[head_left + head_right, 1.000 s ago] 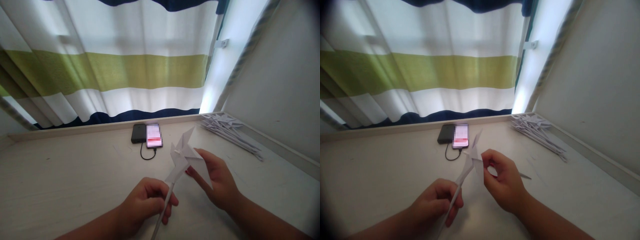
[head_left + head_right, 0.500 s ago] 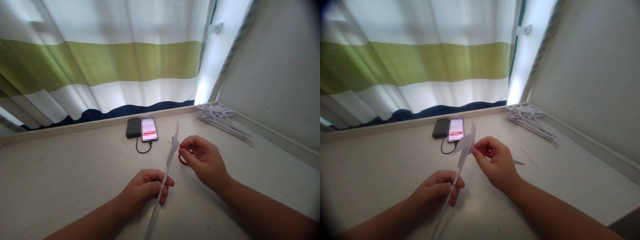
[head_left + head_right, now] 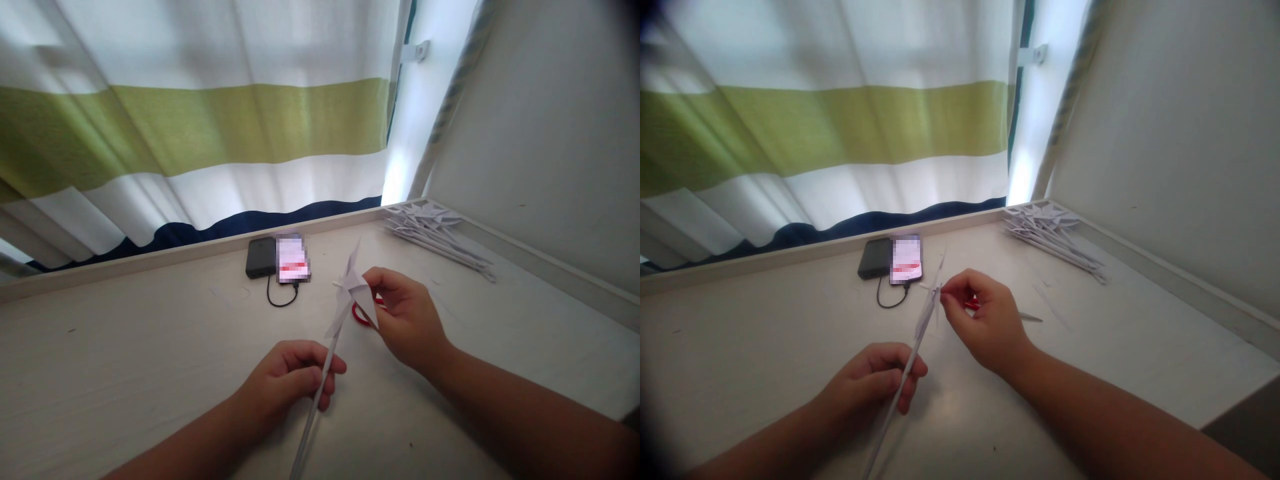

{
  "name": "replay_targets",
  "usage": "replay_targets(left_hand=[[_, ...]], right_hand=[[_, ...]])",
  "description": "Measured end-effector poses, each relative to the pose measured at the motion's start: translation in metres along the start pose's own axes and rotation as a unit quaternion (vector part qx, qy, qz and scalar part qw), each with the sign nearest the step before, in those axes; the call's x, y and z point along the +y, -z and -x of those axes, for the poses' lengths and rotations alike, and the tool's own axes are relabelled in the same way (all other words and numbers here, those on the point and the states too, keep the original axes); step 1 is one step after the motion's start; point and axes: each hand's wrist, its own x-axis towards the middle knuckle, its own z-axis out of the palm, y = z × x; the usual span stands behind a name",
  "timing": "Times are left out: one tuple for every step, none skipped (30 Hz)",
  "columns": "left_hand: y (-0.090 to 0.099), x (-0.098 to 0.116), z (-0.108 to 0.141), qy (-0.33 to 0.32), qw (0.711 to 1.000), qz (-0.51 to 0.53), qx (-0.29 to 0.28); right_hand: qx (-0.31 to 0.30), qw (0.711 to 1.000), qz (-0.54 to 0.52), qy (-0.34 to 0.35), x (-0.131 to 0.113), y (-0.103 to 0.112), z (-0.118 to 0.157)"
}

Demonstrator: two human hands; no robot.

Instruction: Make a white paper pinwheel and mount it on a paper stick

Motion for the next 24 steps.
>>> replay_targets(left_hand=[[-0.001, 0.001, 0.000, 0.001, 1.000, -0.002, 0.001], [-0.002, 0.001, 0.000, 0.003, 1.000, -0.004, 0.002], [-0.002, 0.002, 0.000, 0.005, 1.000, -0.006, 0.001], [-0.003, 0.002, 0.000, 0.007, 1.000, -0.008, 0.001], [-0.004, 0.002, 0.000, 0.010, 1.000, -0.010, 0.001], [-0.004, 0.002, 0.001, 0.012, 1.000, -0.013, 0.002], [-0.005, 0.002, 0.001, 0.014, 1.000, -0.015, 0.002], [-0.004, 0.002, 0.001, 0.015, 1.000, -0.018, 0.004], [-0.004, 0.001, 0.001, 0.016, 1.000, -0.022, 0.004], [-0.004, 0.001, 0.001, 0.017, 0.999, -0.027, 0.004], [-0.004, 0.001, 0.001, 0.019, 0.999, -0.033, 0.002], [-0.003, 0.000, 0.001, 0.020, 0.999, -0.039, -0.001], [-0.003, 0.000, 0.001, 0.021, 0.999, -0.043, -0.003], [-0.003, 0.000, 0.001, 0.020, 0.999, -0.047, -0.005], [-0.003, 0.000, 0.001, 0.019, 0.999, -0.050, -0.007], [-0.003, 0.000, 0.001, 0.019, 0.998, -0.053, -0.010], [-0.003, 0.000, 0.001, 0.019, 0.998, -0.055, -0.012], [-0.003, 0.001, 0.001, 0.018, 0.998, -0.057, -0.013], [-0.003, 0.001, 0.001, 0.018, 0.998, -0.058, -0.014], [-0.003, 0.001, 0.001, 0.018, 0.998, -0.059, -0.016], [-0.003, 0.002, 0.001, 0.019, 0.998, -0.060, -0.017], [-0.003, 0.003, 0.001, 0.021, 0.998, -0.062, -0.017], [-0.004, 0.004, 0.000, 0.024, 0.997, -0.065, -0.017], [-0.005, 0.005, 0.000, 0.026, 0.997, -0.069, -0.017]], right_hand=[[0.001, 1.000, -0.003, -0.003, 0.000, 0.000, 0.000], [0.001, 1.000, -0.005, -0.008, 0.000, 0.000, 0.000], [-0.001, 1.000, -0.007, -0.016, 0.000, 0.000, 0.000], [-0.002, 1.000, -0.011, -0.024, 0.000, -0.001, 0.000], [-0.004, 0.999, -0.015, -0.032, 0.000, -0.001, 0.000], [-0.006, 0.999, -0.021, -0.041, 0.000, -0.001, 0.000], [-0.007, 0.998, -0.028, -0.050, 0.001, -0.002, 0.000], [-0.008, 0.998, -0.038, -0.058, 0.001, -0.002, 0.000], [-0.010, 0.996, -0.050, -0.069, 0.001, -0.003, 0.000], [-0.012, 0.995, -0.064, -0.081, 0.000, -0.003, -0.001], [-0.013, 0.992, -0.079, -0.094, -0.001, -0.003, -0.001], [-0.015, 0.990, -0.094, -0.107, -0.002, -0.004, -0.002], [-0.016, 0.987, -0.108, -0.121, -0.004, -0.004, -0.002], [-0.017, 0.984, -0.118, -0.133, -0.006, -0.004, -0.003], [-0.018, 0.981, -0.125, -0.146, -0.008, -0.004, -0.003], [-0.019, 0.978, -0.132, -0.159, -0.010, -0.004, -0.003], [-0.021, 0.975, -0.141, -0.171, -0.010, -0.004, -0.003], [-0.023, 0.971, -0.153, -0.180, -0.010, -0.005, -0.003], [-0.026, 0.968, -0.170, -0.185, -0.008, -0.005, -0.002], [-0.029, 0.964, -0.187, -0.187, -0.005, -0.006, -0.001], [-0.030, 0.961, -0.201, -0.188, -0.001, -0.006, 0.000], [-0.031, 0.959, -0.209, -0.187, 0.003, -0.007, 0.000], [-0.030, 0.958, -0.212, -0.190, 0.007, -0.008, 0.001], [-0.028, 0.958, -0.210, -0.194, 0.010, -0.008, 0.002]])
